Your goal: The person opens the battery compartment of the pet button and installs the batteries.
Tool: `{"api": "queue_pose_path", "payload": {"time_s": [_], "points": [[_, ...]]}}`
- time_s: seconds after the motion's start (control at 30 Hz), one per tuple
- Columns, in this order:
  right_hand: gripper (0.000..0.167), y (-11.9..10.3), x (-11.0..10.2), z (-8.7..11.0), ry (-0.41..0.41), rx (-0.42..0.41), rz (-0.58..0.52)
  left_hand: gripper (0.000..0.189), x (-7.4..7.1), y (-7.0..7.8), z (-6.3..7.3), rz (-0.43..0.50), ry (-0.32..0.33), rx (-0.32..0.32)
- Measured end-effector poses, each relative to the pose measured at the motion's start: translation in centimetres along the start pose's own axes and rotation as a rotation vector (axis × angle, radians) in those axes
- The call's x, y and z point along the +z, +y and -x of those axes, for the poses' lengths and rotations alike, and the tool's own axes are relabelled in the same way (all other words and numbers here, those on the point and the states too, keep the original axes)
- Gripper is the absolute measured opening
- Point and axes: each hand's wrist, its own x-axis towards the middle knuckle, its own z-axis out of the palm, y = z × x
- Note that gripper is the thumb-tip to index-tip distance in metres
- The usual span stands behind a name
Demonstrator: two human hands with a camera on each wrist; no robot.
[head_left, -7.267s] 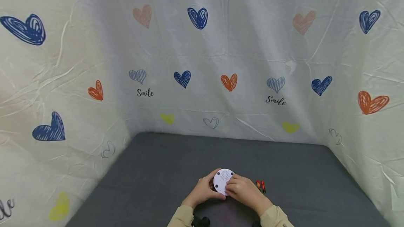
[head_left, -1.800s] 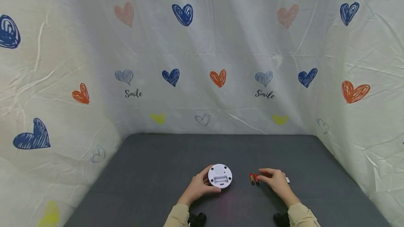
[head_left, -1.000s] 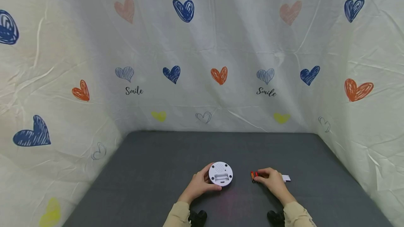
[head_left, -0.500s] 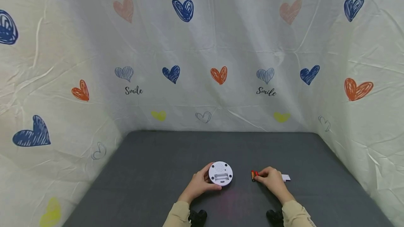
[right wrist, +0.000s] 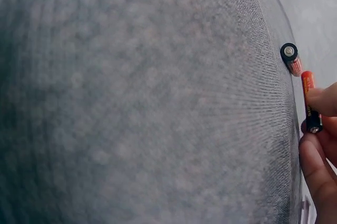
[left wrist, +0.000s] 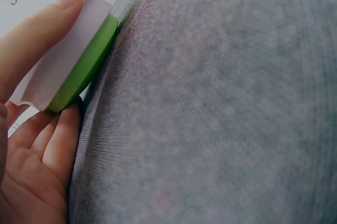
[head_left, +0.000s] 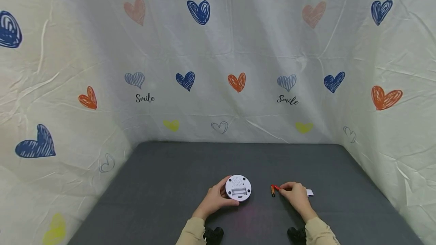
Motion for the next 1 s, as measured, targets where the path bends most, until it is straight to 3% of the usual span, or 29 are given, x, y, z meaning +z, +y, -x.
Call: {"api": "queue_pose_path", "payload": {"time_s": [0.17,0.5,1.0], "points": [[0.009,-0.4,0.1,0.0,-0.018,0.03,-0.073,0.09,0.0,0.0,0.0,-0.005,0.003,-0.002],[0.011,-2.1,1.3,-0.1,-0.081,-0.017,-0.284,0.089,0.0,0.0,0.0,0.0,-0.002,-0.004],[0.008,-5.7,4.0,0.0,-0.185,-0.36,-0.247,0.088,0.1,0.2,0.0,0.017,-0.005,-0.009]]}}
